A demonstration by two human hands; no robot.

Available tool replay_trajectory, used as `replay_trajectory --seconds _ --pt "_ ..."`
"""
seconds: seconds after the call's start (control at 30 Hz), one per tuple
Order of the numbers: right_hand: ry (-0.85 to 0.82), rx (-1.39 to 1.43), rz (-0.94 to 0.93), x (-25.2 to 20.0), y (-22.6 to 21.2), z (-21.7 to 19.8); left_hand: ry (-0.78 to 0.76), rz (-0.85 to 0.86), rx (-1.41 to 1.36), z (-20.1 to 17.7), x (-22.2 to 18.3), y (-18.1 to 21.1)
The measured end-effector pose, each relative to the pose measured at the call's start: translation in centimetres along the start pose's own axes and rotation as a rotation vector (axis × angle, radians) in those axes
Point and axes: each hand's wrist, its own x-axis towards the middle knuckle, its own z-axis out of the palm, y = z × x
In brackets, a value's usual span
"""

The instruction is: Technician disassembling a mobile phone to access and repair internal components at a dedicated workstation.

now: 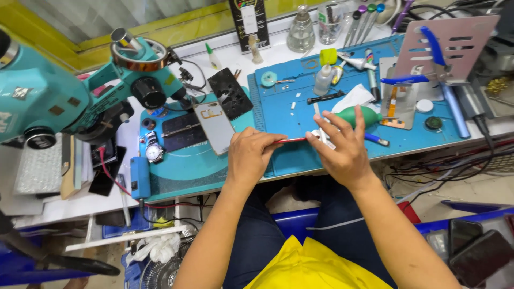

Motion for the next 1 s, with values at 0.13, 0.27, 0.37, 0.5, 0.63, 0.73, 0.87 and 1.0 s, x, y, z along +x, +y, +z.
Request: replay_trajectory --seconds 0.13,0.27,0.37,0.5,0.63,0.73,0.87,1.0 --pt "0.003 -0.125 0.056 -0.1 -0.8 0.5 -0.020 0.001 0.001 -0.1 0.4 -0.1" --pt "-0.103 -0.204 0.122 0.1 -1.4 -0.2 -0.043 -0.002 0.037 0.0 0.5 0.1" --pt "-0.213 -0.156 0.139 1.5 -1.0 -1.6 -0.054 0.010 0.080 -0.2 0.8 0.5" --pt "-0.132 0.051 0.367 1.4 1.2 -3.9 0.044 -0.051 -0.025 -0.3 -0.1 -0.7" --pt "-0.011 0.004 0.600 -3.8 4.9 -5.0 0.157 -0.482 -0.698 0.7 -0.1 -2.0" --pt "-0.111 -0.154 0.687 -5.4 5.1 -4.1 0.247 -0.504 -1.210 2.7 -0.1 -3.1" --pt "-0.438 -0.203 0.667 -3.4 2.2 -3.7 0.088 -0.520 -1.687 4.0 -0.9 -3.5" --pt "-0.764 -0.414 0.649 -3.1 2.1 -3.6 0.019 -0.512 -1.951 2.9 -0.8 -3.5"
